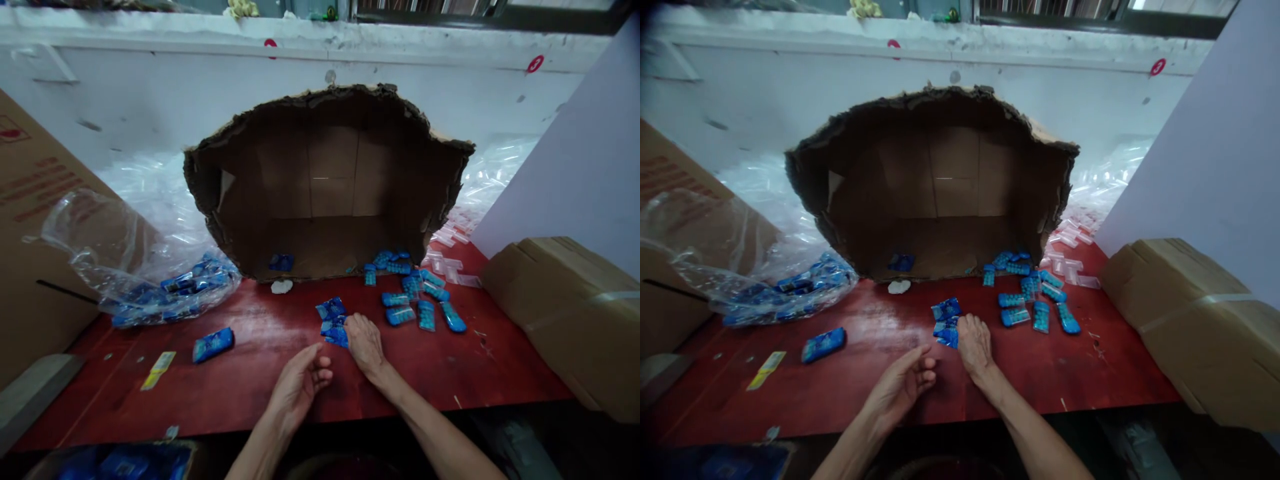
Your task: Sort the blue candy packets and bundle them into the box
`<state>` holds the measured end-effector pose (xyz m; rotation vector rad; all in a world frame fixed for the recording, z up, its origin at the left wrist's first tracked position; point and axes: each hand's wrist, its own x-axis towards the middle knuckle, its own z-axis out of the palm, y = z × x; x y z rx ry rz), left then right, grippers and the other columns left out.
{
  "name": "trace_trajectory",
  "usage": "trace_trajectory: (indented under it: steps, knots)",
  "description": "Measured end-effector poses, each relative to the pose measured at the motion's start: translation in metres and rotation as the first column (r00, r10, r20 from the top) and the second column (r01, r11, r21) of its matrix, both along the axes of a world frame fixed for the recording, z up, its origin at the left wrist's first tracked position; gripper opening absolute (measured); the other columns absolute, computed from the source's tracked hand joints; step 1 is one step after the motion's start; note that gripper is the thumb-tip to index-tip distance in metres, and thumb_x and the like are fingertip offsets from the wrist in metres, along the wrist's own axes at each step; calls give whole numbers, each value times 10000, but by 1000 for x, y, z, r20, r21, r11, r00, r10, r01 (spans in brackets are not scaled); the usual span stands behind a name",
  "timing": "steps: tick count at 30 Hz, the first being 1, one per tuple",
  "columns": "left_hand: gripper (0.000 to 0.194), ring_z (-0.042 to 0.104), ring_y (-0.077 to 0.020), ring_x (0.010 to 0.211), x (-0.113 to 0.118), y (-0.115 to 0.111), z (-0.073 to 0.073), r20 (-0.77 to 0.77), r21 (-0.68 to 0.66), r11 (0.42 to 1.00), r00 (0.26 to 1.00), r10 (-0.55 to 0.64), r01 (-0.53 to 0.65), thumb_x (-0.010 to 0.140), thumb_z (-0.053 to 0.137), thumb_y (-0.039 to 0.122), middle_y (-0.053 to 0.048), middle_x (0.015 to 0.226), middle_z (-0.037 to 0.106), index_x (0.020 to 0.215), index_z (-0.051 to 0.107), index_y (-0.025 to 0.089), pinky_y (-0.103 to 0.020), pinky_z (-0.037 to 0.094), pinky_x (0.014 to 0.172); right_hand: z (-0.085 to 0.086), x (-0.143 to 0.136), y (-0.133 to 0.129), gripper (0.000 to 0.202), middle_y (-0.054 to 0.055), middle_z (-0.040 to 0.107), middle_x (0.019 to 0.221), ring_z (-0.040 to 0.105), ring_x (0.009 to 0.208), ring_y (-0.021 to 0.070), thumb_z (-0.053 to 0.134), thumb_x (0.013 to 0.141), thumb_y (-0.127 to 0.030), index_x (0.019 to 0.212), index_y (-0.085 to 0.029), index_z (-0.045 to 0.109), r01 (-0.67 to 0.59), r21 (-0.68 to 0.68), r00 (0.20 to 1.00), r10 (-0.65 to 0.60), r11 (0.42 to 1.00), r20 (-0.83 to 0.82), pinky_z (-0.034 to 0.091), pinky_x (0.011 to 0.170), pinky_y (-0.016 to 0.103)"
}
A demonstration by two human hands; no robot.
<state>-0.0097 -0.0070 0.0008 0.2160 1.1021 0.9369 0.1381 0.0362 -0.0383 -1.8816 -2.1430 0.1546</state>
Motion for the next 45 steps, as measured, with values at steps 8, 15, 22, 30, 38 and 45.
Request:
trace_trajectory:
  steps: [8, 15, 22, 30, 38, 45]
  knots:
    - [251, 540, -88, 453, 28, 16, -11, -32, 46, 997, 998, -55, 56, 647, 630, 345, -25, 624, 615, 744, 539, 132, -192, 367, 432, 28, 2, -19, 220, 47, 537, 765, 474, 756, 178, 362, 850, -171, 729, -194, 545, -41, 84, 996, 48, 996, -75, 316, 674, 282]
    - [236, 539, -100, 517, 32, 18, -14, -112, 175, 984, 994, -21, 40, 607, 663, 307, -19, 590, 618, 736, 612, 116, -197, 373, 476, 19, 3, -19, 210, 24, 563, 819, 507, 703, 143, 517, 749, -268, 926, -162, 555, -79, -181, 565, -106, 980, -818, 403, 624, 242]
    - [203, 466, -81, 418, 44, 23, -18, -236, 252, 967, 968, 90, -28, 533, 698, 279, 12, 465, 561, 604, 628, 102, -196, 346, 421, 5, -3, -12, 158, -36, 512, 584, 440, 528, 95, 474, 762, -291, 699, -161, 541, -3, -229, 515, -195, 973, -835, 343, 497, 200]
    - [213, 414, -59, 342, 60, 25, -13, -155, 164, 984, 984, 92, -67, 519, 705, 279, 63, 368, 457, 514, 550, 133, -183, 329, 364, 17, -3, -24, 214, -29, 471, 574, 436, 539, 110, 393, 807, -301, 627, -199, 445, 83, -198, 576, -209, 977, -790, 312, 491, 210]
    - [161, 525, -83, 437, 42, 22, 1, -27, 105, 978, 984, -177, 179, 620, 666, 232, -7, 565, 597, 695, 578, 120, -180, 383, 393, 43, 49, -17, 273, -8, 545, 672, 513, 641, 126, 388, 826, -371, 711, -185, 550, -60, -196, 756, -84, 979, -649, 372, 579, 213]
    - [217, 445, -61, 356, 36, 14, -4, 66, -36, 991, 990, -123, 125, 678, 616, 303, 13, 464, 531, 597, 493, 144, -161, 303, 328, 35, 136, 11, 430, 210, 495, 1026, 522, 909, 321, 484, 768, -319, 1143, -114, 439, 553, -245, 794, -592, 797, -135, 369, 718, 415]
